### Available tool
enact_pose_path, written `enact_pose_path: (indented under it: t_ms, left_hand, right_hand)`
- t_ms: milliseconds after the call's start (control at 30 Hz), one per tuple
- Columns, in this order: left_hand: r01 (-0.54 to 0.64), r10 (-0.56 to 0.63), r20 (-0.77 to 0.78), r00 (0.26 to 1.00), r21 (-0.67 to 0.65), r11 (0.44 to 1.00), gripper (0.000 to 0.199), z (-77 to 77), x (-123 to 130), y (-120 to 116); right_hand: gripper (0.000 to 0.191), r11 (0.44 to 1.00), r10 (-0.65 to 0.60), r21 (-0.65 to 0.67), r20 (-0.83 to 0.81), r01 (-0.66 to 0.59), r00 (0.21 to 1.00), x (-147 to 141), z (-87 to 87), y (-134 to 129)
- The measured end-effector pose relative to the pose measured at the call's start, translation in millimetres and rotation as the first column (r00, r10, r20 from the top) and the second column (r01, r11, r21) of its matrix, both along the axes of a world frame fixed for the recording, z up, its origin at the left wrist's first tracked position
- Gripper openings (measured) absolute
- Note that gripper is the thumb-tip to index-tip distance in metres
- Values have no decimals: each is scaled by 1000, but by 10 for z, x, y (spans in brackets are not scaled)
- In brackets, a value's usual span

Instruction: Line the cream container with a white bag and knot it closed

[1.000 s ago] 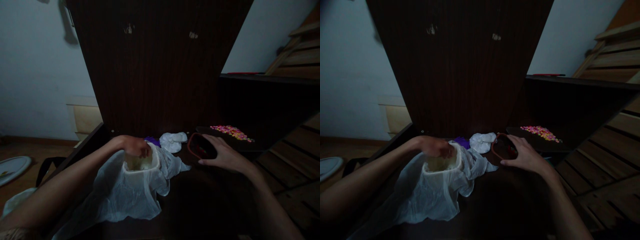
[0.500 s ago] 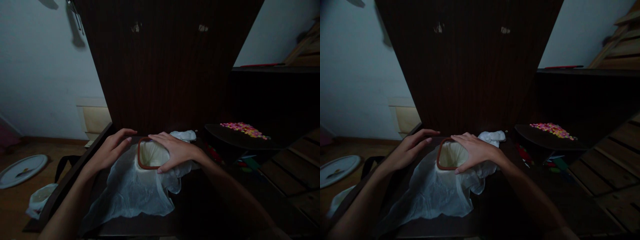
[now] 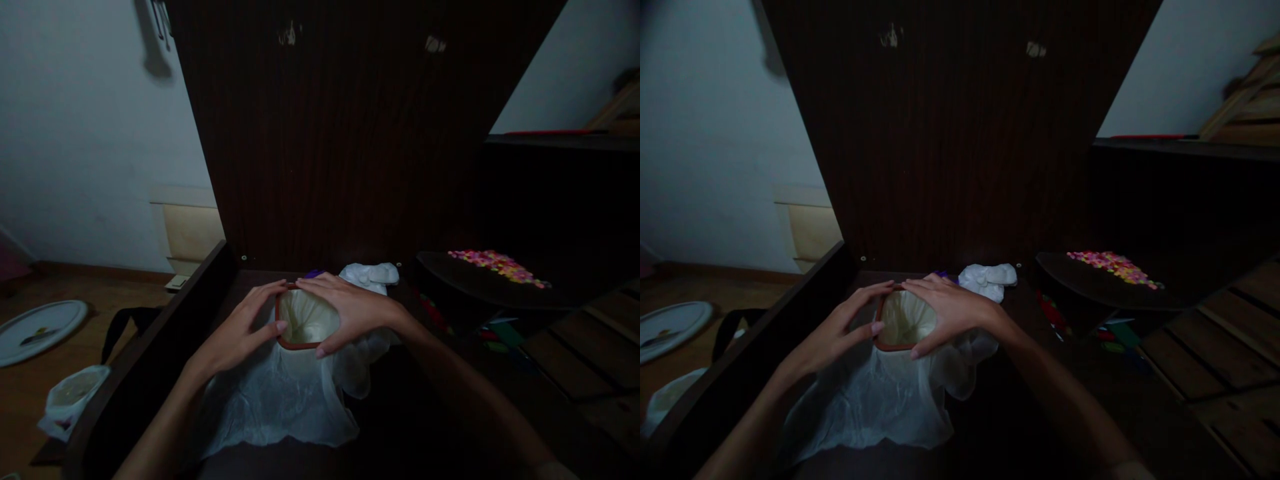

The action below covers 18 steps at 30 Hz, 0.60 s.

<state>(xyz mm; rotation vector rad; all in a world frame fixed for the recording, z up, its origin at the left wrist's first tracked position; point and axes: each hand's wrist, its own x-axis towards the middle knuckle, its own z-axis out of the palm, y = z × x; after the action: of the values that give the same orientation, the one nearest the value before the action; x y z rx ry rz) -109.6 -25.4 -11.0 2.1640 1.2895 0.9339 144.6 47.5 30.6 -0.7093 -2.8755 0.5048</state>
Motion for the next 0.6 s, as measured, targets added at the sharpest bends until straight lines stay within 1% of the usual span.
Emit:
enact_pose_path:
  t_ms: [167,300,367,467,600]
  left_hand:
    - [35,-35,-22,999,0,999,63,-64,41,-6]
    - [26,-26,-40,999,2,1000,69,-74,40,-18]
    - [25,-25,-41,999,-1,1000,69,-83,34,-16]
    - [35,-35,-24,999,-1,999,71,-106,33,-7]
    - [40,-40,-11,999,1,999,72,-139,38,-3]
  right_hand:
    - [126,999,-32,-34,-1,32,999,93,32,9]
    - [128,990,-127,-61,-19,126,992,298,93,47]
    - [129,982,-176,-79,-33,173,984,410,91,61]
    - [125,976,-200,-97,-46,195,979,531,22,69]
    - [118,973,-199,-134,-83,187,977,593,-139,77]
